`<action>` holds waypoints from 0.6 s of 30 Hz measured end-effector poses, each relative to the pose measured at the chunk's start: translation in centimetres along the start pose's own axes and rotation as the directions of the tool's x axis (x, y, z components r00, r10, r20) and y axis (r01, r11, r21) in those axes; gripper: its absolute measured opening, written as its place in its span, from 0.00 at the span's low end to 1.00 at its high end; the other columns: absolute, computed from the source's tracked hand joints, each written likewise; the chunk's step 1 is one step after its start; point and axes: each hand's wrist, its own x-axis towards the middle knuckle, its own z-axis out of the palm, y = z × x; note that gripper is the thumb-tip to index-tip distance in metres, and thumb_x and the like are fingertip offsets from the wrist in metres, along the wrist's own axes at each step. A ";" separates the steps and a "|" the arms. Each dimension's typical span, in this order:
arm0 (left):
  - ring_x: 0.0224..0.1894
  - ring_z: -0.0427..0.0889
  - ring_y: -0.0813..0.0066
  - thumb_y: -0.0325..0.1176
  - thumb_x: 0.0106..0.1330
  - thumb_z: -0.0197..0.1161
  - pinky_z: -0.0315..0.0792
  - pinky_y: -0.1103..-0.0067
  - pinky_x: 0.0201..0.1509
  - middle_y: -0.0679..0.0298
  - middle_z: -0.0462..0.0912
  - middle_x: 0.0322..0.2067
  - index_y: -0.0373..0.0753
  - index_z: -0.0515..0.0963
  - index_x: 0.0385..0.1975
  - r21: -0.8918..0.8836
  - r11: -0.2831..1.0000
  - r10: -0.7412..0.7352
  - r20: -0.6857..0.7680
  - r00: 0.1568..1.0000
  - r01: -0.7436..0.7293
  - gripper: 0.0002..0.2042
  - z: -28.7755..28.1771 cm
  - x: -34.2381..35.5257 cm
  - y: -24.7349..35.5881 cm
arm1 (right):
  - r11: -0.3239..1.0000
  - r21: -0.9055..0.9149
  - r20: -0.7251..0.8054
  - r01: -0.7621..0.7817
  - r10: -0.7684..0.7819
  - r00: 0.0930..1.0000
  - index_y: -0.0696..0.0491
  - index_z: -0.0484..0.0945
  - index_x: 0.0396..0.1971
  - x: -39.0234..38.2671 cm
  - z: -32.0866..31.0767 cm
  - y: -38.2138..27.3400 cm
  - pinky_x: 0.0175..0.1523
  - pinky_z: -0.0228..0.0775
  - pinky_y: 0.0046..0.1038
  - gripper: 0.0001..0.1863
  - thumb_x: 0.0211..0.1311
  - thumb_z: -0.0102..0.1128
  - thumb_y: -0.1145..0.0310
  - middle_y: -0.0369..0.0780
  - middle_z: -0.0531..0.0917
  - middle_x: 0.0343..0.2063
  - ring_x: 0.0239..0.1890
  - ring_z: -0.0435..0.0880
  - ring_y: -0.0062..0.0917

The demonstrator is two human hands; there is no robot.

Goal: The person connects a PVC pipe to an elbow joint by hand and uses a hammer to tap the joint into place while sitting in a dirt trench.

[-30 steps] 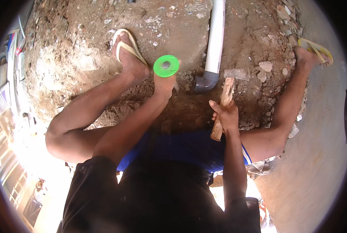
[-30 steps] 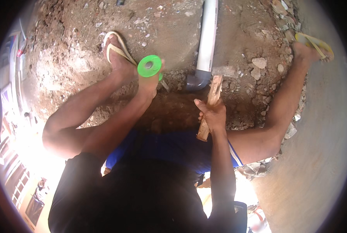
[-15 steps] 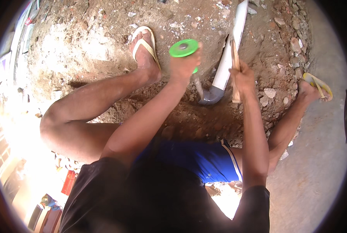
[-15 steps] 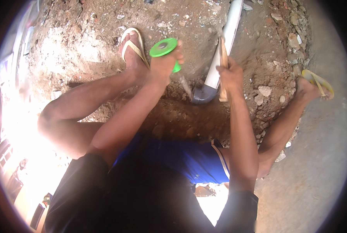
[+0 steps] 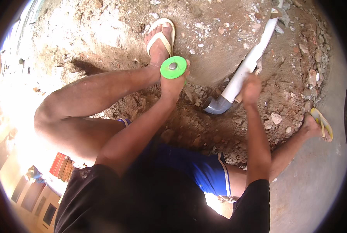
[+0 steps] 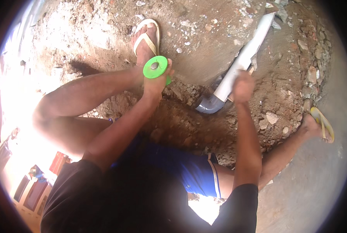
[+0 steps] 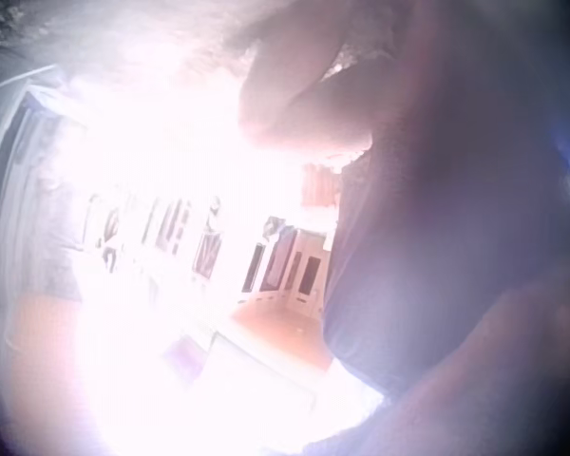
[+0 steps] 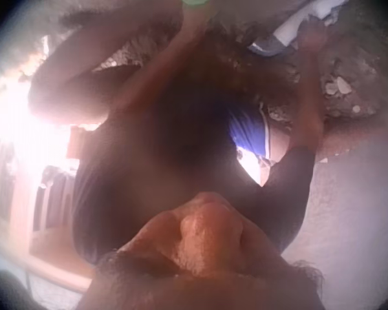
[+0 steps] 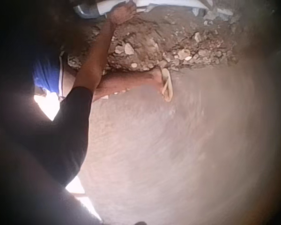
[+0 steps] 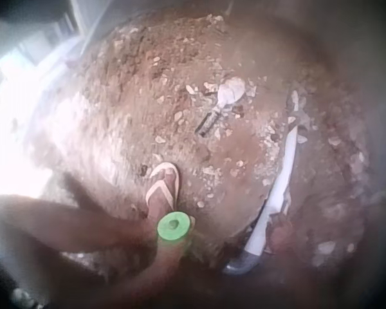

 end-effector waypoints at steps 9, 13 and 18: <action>0.38 0.81 0.79 0.40 0.70 0.63 0.72 0.80 0.38 0.66 0.83 0.34 0.35 0.79 0.43 -0.185 0.978 -0.113 -0.106 0.988 0.092 0.14 2.5 0.0 -2.8 | 0.858 -0.322 0.724 0.400 -0.049 0.688 0.59 0.64 0.63 -10.2 6.1 -5.7 0.75 0.41 0.42 0.49 0.45 0.74 0.44 0.47 0.78 0.53 0.64 0.70 0.35; 0.41 0.81 0.77 0.44 0.69 0.64 0.73 0.79 0.42 0.65 0.83 0.38 0.35 0.78 0.43 -0.230 0.952 -0.231 -0.112 0.967 0.201 0.16 2.8 -1.4 -3.7 | 0.887 -0.309 0.664 0.342 -0.057 0.746 0.61 0.66 0.60 -10.7 6.4 -5.1 0.75 0.43 0.42 0.48 0.40 0.78 0.51 0.48 0.79 0.49 0.60 0.73 0.36; 0.38 0.81 0.78 0.40 0.67 0.66 0.71 0.80 0.40 0.66 0.83 0.35 0.37 0.78 0.41 -0.292 0.943 -0.187 -0.072 0.980 0.158 0.13 3.9 -1.1 -6.8 | 0.872 -0.291 0.631 0.394 -0.135 0.764 0.61 0.70 0.54 -10.8 6.6 -4.6 0.73 0.48 0.41 0.46 0.33 0.79 0.53 0.46 0.80 0.44 0.54 0.75 0.37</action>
